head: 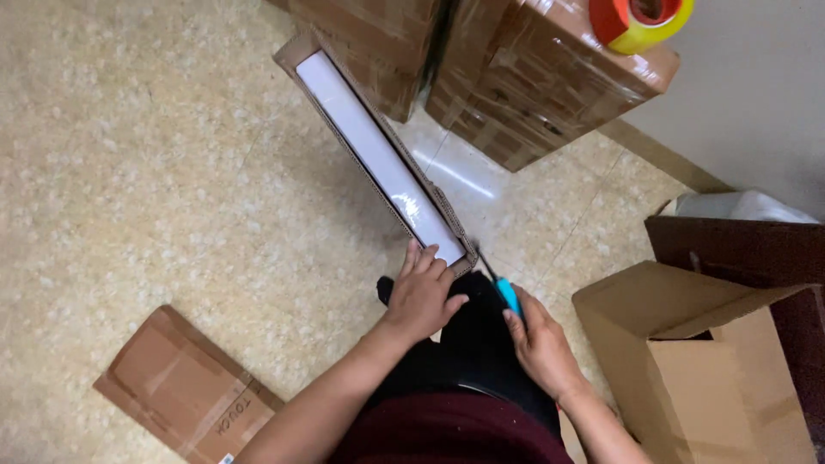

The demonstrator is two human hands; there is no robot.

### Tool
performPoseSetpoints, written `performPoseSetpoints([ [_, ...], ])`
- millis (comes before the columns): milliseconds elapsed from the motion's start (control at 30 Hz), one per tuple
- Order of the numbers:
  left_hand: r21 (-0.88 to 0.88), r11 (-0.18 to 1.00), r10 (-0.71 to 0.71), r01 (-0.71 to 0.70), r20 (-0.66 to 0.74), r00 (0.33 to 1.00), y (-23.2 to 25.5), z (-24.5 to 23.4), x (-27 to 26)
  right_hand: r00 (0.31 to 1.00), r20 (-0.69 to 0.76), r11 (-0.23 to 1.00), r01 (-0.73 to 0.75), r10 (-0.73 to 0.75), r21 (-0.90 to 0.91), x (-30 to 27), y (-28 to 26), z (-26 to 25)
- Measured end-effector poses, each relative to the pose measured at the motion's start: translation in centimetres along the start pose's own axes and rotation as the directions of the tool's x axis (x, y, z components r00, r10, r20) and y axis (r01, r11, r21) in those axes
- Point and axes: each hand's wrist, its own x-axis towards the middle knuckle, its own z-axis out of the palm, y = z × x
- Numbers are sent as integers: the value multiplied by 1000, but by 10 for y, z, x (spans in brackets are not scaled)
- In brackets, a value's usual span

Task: Pack and seal cardboard boxes using a tape dispenser and a utility knife.

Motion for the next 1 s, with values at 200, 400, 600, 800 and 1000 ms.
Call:
performPoseSetpoints([
  [200, 108, 984, -139, 144, -58, 989, 16, 32, 11, 987, 116, 971, -81, 109, -225, -2, -2, -20],
  [400, 228, 960, -138, 161, -112, 984, 17, 57, 12, 980, 200, 939, 73, -4, -337, 14, 12, -38],
  [600, 277, 938, -163, 210, -182, 970, 28, 76, 12, 962, 264, 898, 177, -72, -402, 14, 24, -48],
  [800, 194, 950, -201, 244, -215, 956, 28, 77, 19, 950, 313, 872, 164, -12, -462, 23, 19, -52],
  [1000, 158, 963, -181, 218, -217, 959, 32, 75, 22, 942, 335, 878, 140, 24, -457, 35, 31, -41],
])
